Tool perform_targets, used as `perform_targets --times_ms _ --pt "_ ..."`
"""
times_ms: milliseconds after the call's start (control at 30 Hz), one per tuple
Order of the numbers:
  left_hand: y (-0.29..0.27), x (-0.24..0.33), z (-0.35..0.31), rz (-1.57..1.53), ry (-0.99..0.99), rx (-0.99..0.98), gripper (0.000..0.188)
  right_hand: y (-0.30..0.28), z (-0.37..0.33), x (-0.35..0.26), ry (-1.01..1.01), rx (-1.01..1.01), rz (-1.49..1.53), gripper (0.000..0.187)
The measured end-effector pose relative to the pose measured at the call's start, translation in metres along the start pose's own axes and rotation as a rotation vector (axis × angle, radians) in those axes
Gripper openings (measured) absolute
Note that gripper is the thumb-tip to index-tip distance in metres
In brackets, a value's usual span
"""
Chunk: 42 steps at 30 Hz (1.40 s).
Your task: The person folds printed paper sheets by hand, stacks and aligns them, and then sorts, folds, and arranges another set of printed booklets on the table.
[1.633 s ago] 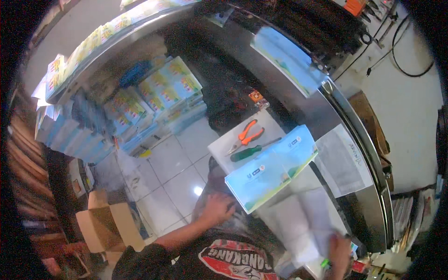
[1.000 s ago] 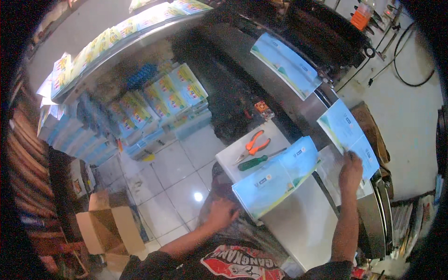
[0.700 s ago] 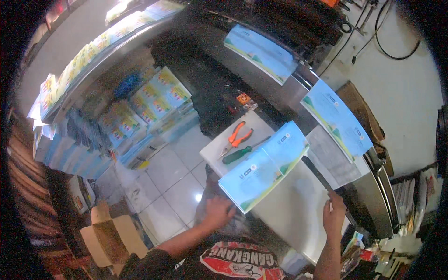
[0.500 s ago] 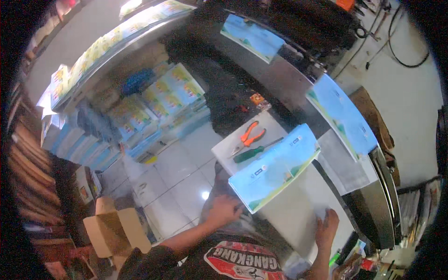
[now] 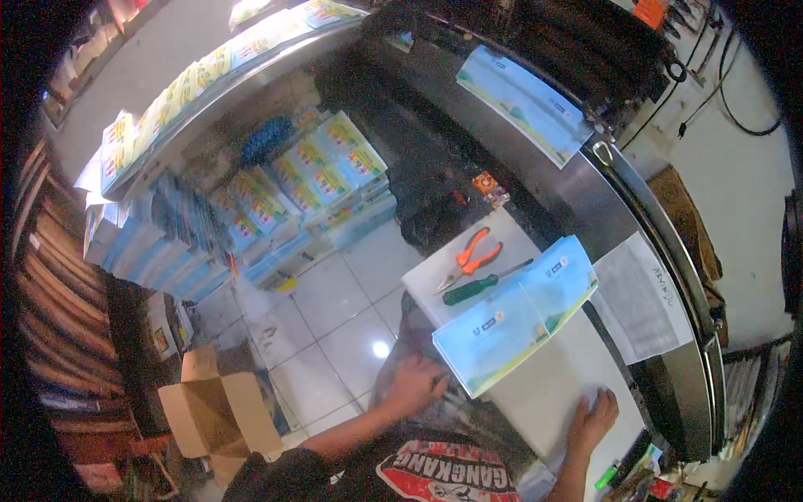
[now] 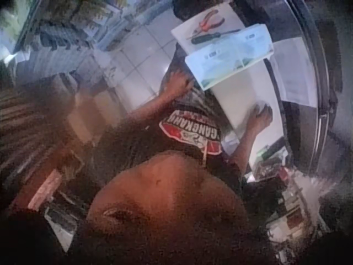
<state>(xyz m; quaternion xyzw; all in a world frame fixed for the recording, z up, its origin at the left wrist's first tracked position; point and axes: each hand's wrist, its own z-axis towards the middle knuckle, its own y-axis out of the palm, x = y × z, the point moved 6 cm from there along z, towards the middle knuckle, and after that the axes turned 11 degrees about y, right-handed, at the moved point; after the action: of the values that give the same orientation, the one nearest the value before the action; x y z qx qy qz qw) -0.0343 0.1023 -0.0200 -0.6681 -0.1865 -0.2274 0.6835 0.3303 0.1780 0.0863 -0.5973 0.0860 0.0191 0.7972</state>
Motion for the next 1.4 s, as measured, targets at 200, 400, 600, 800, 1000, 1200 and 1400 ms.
perform_targets --times_ms 200,400,600,800,1000,1200,1400 --pt "-0.004 0.004 0.000 -0.005 0.005 -0.027 0.032 -0.002 0.000 0.001 0.040 -0.021 0.034 0.041" --pt "-0.002 0.006 -0.001 -0.013 0.022 -0.013 0.030 -0.002 -0.001 0.000 0.033 -0.018 0.024 0.041" --pt "-0.003 -0.004 -0.003 -0.163 0.014 0.079 0.027 0.002 -0.001 0.001 -0.006 -0.023 0.004 0.041" --pt "-0.113 -0.097 0.042 -0.389 -0.273 0.742 0.020 -0.002 0.002 0.000 0.048 -0.058 0.002 0.039" --pt "-0.266 -0.053 0.254 -0.033 0.400 0.869 0.034 0.009 0.003 0.004 -0.017 -0.036 0.006 0.043" --pt "-0.257 -0.092 0.446 -0.884 -0.169 0.668 0.049 0.008 -0.002 0.013 0.046 -0.040 -0.024 0.044" --pt "-0.182 -0.092 0.500 -1.746 -0.344 0.553 0.032 0.000 0.011 -0.013 -0.015 -0.045 -0.045 0.040"
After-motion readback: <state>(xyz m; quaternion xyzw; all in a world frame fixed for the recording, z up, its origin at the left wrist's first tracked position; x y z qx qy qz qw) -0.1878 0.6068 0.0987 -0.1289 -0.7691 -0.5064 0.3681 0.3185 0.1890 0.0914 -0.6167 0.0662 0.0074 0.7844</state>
